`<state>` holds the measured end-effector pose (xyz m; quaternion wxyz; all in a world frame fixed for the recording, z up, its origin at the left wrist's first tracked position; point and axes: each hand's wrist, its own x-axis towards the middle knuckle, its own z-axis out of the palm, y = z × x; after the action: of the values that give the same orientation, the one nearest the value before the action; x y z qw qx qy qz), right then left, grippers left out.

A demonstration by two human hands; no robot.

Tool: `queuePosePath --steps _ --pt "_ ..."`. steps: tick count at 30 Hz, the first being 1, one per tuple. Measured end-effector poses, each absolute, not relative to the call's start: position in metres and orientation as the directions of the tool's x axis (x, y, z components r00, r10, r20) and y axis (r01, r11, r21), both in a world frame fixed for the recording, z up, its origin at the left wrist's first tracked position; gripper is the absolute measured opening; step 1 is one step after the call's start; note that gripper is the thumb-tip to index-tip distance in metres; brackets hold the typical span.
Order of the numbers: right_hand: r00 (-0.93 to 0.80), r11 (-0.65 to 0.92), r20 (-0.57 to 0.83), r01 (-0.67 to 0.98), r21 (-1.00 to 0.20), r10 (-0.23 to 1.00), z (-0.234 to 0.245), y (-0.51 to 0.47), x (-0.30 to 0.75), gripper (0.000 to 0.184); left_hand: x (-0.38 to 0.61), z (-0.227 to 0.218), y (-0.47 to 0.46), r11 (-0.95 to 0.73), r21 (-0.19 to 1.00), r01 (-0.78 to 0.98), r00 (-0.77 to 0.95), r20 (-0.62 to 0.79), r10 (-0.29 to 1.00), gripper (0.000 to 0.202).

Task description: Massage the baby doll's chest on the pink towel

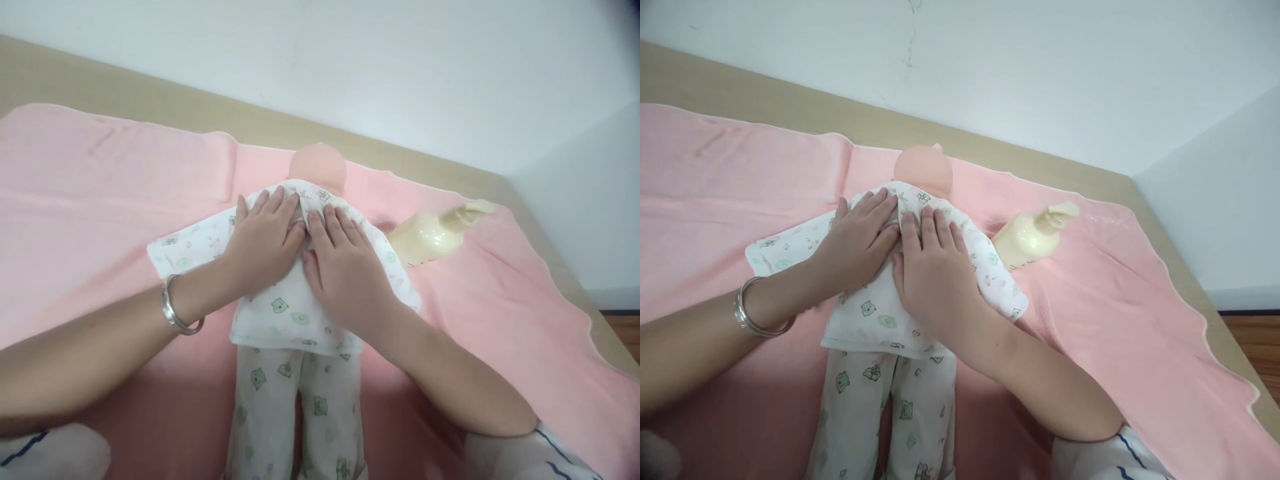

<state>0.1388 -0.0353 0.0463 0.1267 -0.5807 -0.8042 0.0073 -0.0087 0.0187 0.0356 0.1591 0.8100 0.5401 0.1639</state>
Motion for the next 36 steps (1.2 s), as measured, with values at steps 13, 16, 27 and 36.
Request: queuePosePath --steps 13,16,27,36 --pt "-0.247 0.354 0.309 0.863 -0.361 0.918 0.028 0.003 0.159 0.055 -0.009 0.023 0.017 -0.36 0.547 0.756 0.292 0.211 0.933 0.059" --pt "-0.241 0.356 0.325 0.86 -0.366 0.915 0.024 0.003 0.158 0.054 -0.009 0.023 0.017 -0.355 0.548 0.758 0.287 0.209 0.935 0.059" --pt "-0.248 0.361 0.323 0.859 -0.362 0.913 0.026 0.002 0.158 0.055 -0.009 0.022 0.018 -0.363 0.54 0.759 0.289 0.22 0.932 0.061" --pt "-0.242 0.359 0.329 0.859 -0.365 0.913 0.025 0.001 0.157 0.054 -0.01 0.026 0.018 -0.381 0.492 0.783 0.332 0.188 0.924 0.062"
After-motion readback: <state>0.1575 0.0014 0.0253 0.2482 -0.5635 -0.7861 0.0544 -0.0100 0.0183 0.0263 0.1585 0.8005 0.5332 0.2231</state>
